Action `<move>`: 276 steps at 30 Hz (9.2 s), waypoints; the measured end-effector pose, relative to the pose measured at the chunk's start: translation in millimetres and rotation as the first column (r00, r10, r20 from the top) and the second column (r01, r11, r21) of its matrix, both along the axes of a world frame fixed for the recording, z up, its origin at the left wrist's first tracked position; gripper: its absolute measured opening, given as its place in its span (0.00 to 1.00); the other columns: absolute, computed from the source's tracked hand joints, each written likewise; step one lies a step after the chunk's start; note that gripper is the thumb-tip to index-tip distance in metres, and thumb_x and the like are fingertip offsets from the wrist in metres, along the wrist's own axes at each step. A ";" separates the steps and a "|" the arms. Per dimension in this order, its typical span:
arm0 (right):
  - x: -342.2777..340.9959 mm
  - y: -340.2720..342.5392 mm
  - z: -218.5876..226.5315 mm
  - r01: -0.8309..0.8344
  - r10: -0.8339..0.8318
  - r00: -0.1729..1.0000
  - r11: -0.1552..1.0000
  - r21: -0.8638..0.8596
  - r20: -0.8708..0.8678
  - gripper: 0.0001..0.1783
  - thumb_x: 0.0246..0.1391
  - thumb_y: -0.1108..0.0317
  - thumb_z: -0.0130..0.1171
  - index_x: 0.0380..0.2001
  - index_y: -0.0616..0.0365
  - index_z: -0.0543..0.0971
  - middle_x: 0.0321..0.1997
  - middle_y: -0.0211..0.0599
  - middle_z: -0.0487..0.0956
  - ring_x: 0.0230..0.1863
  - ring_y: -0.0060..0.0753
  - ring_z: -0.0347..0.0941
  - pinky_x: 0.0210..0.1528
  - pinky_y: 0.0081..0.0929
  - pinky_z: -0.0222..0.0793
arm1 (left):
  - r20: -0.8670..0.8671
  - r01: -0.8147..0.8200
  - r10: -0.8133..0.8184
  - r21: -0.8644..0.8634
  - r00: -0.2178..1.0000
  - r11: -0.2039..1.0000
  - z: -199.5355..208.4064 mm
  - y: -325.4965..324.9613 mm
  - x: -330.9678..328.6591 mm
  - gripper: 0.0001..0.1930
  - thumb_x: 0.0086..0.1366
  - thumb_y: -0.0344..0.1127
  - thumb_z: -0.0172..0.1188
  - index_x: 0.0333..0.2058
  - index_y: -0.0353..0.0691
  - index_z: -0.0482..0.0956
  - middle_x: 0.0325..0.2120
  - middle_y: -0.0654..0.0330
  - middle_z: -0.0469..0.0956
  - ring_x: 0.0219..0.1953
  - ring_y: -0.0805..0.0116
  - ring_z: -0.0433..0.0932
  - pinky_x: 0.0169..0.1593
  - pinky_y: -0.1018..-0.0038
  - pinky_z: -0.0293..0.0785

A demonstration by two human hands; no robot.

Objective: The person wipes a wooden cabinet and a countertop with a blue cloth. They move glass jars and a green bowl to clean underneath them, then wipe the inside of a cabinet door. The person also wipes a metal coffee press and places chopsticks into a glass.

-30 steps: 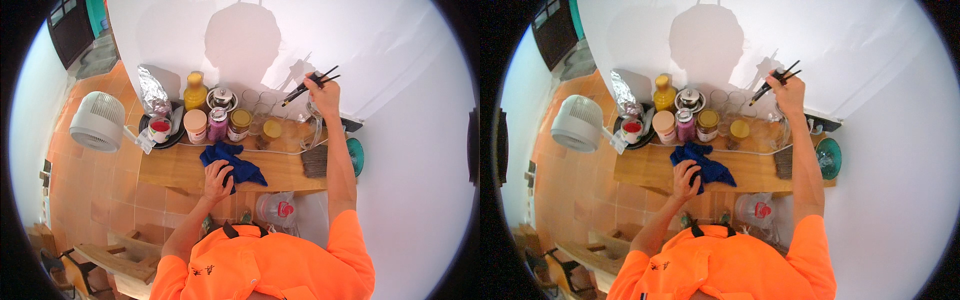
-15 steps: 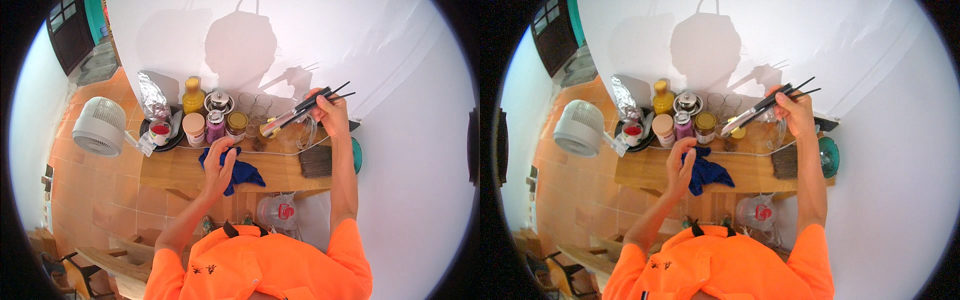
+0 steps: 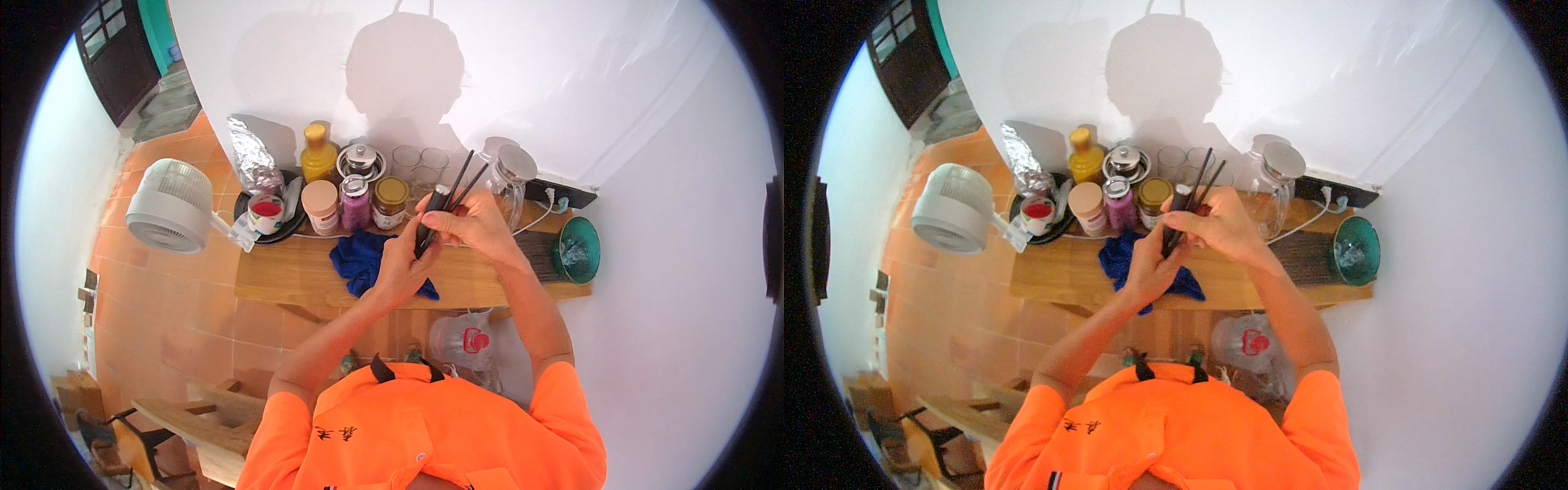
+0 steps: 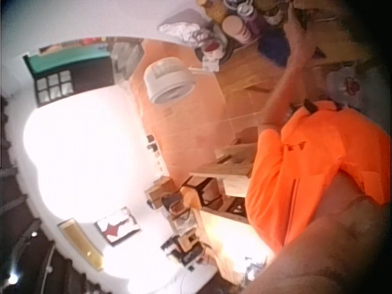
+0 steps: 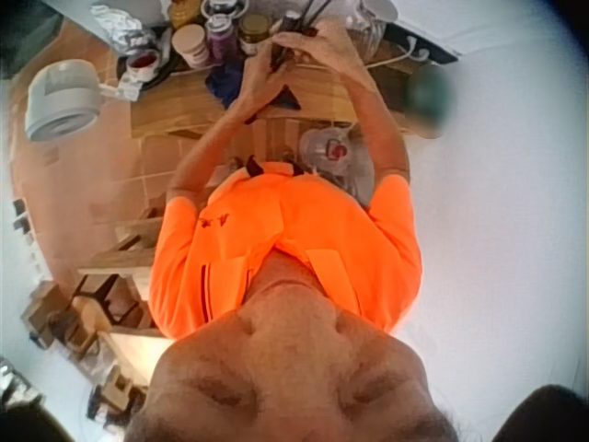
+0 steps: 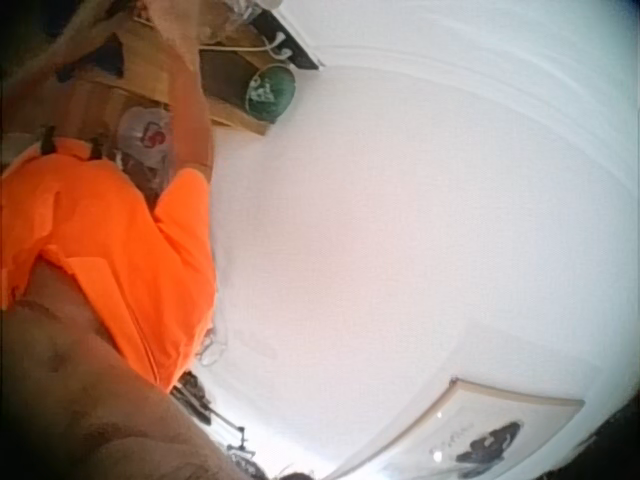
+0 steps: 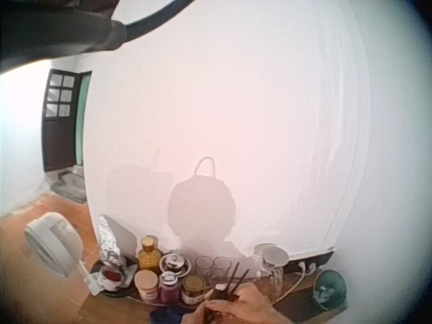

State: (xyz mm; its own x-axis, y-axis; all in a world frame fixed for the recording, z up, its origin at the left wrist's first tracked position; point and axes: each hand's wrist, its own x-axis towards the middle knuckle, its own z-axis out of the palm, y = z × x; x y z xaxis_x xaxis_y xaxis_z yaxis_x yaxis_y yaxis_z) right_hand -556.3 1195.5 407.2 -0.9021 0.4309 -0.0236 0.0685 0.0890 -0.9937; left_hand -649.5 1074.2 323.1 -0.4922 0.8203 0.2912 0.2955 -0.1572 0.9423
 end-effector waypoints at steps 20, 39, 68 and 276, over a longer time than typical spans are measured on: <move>15.2 85.2 -115.1 0.482 -0.407 0.852 0.366 0.796 -0.329 0.10 0.55 0.70 0.56 0.39 0.58 0.80 0.31 0.49 0.80 0.34 0.53 0.77 0.37 0.42 0.73 | 0.651 -0.284 0.201 0.023 0.732 0.958 -19.0 -88.2 -8.5 0.11 0.70 0.38 0.56 0.29 0.39 0.73 0.11 0.71 0.59 0.10 0.83 0.55 0.13 0.81 0.50; 2.0 11.4 -57.9 -0.089 0.071 0.992 0.978 -0.188 -0.103 0.17 0.58 0.60 0.61 0.46 0.60 0.80 0.39 0.36 0.82 0.32 0.19 0.74 0.33 0.17 0.70 | 0.875 0.304 -0.305 0.194 0.377 0.933 -17.3 -76.6 -2.2 0.17 0.71 0.50 0.51 0.38 0.40 0.70 0.13 0.67 0.62 0.10 0.77 0.60 0.15 0.79 0.58; 88.3 -18.3 -87.6 0.164 -0.153 0.986 0.913 -0.375 0.059 0.17 0.59 0.59 0.58 0.23 0.59 0.79 0.15 0.23 0.72 0.12 0.12 0.60 0.14 0.14 0.51 | 0.925 0.791 -0.380 0.222 0.015 0.571 -47.2 -20.5 60.2 0.24 0.68 0.59 0.50 0.31 0.41 0.75 0.14 0.59 0.69 0.18 0.62 0.74 0.24 0.70 0.71; 10.8 -29.9 -127.4 0.197 -0.028 0.977 0.487 0.851 -0.210 0.25 0.50 0.64 0.63 0.53 0.55 0.74 0.52 0.43 0.76 0.55 0.47 0.69 0.56 0.41 0.65 | -0.241 -0.582 0.566 0.006 0.788 0.813 -118.1 -118.9 -29.9 0.06 0.62 0.22 0.57 0.36 0.35 0.81 0.20 0.60 0.74 0.20 0.75 0.70 0.25 0.78 0.66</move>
State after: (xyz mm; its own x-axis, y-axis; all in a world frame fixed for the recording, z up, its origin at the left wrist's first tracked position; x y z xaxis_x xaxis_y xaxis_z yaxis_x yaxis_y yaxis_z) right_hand -545.4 1165.5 279.9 -0.7984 0.2559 0.5450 0.0066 0.9088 -0.4171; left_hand -679.4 955.3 205.0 -0.8077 0.4277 0.4058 0.5121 0.1678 0.8423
